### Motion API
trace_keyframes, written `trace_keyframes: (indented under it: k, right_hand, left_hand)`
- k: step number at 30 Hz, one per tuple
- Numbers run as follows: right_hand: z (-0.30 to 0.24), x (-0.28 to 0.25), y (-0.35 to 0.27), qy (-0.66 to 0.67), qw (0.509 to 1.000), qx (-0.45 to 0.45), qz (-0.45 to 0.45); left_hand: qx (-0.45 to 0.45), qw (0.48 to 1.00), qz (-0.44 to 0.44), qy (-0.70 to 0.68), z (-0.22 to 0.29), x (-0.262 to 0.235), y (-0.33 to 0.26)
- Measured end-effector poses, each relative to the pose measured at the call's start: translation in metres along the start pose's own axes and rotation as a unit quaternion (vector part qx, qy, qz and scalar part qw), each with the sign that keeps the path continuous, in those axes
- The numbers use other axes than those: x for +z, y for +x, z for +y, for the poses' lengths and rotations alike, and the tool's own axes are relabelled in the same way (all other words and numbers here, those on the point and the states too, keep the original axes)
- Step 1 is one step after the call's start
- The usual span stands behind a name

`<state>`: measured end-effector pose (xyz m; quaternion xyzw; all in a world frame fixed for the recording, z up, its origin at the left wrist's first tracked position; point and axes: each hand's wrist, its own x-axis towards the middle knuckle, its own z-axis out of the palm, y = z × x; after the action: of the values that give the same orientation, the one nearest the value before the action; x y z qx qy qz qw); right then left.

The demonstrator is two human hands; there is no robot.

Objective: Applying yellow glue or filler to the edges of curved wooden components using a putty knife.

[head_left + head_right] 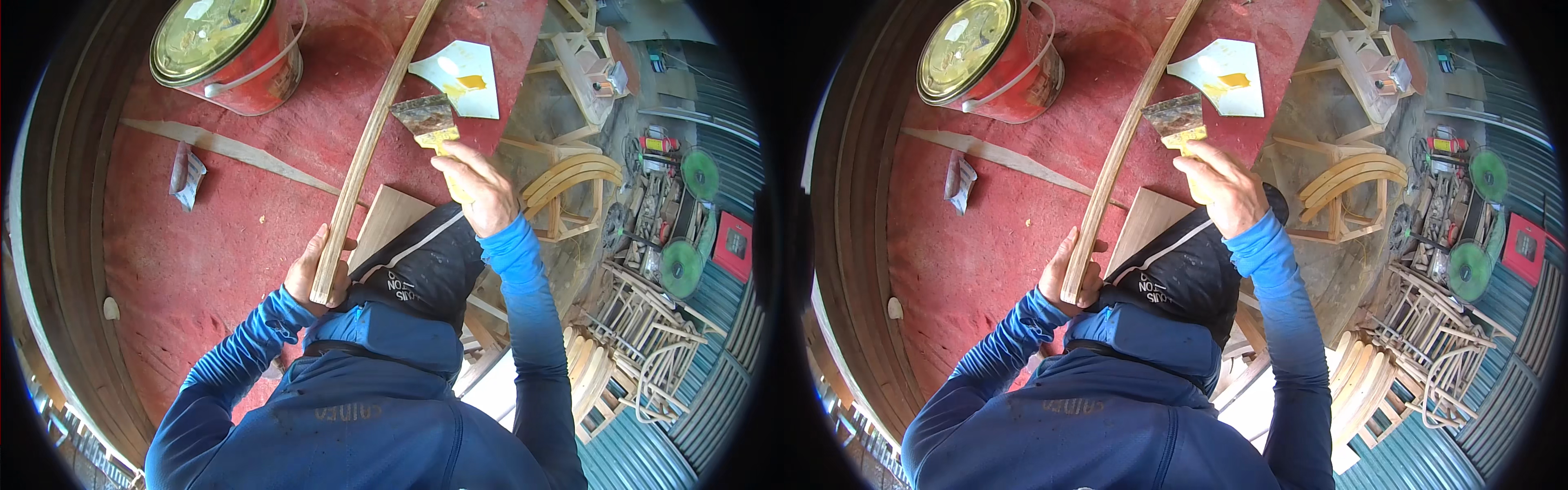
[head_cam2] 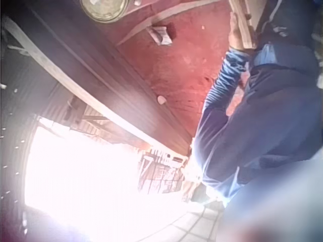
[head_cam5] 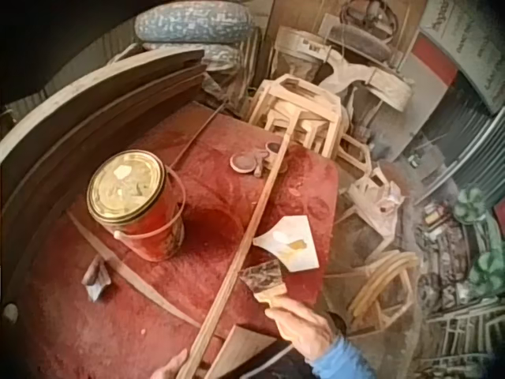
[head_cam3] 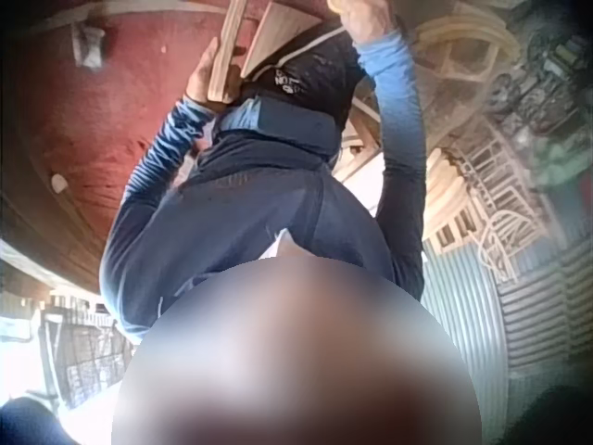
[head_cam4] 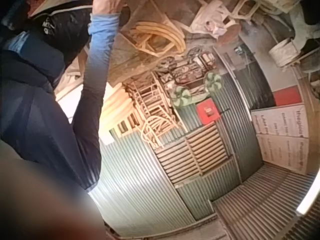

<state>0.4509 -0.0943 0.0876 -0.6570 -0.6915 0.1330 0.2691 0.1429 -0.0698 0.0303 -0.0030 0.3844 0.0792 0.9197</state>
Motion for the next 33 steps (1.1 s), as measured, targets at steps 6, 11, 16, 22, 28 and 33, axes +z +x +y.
trace_keyframes:
  k: [6, 11, 16, 22, 28, 33]
  right_hand:
    - [0.003, 0.003, 0.006, -0.011, 1.000, -0.013, -0.012]
    - [0.006, -0.008, 0.015, -0.050, 0.995, -0.073, -0.042]
    - [-0.021, -0.016, 0.039, -0.067, 0.987, -0.090, -0.119]
    - [-0.024, -0.024, 0.029, -0.067, 0.983, -0.079, -0.151]
    - [0.032, -0.021, -0.007, -0.036, 0.991, 0.102, 0.083]
    - [0.078, -0.012, -0.009, -0.038, 0.977, 0.164, 0.129]
  left_hand:
    - [0.004, 1.000, 0.025, 0.008, 0.000, 0.003, -0.001]
    - [0.009, 0.999, 0.031, 0.024, -0.001, 0.004, 0.001]
    - [0.026, 0.996, 0.040, 0.069, -0.003, 0.000, 0.002]
    - [0.067, 0.991, 0.023, 0.117, -0.005, -0.003, -0.001]
    - [0.021, 0.993, -0.008, 0.114, 0.000, -0.029, -0.017]
    - [0.023, 0.989, -0.013, 0.148, -0.007, -0.069, -0.048]
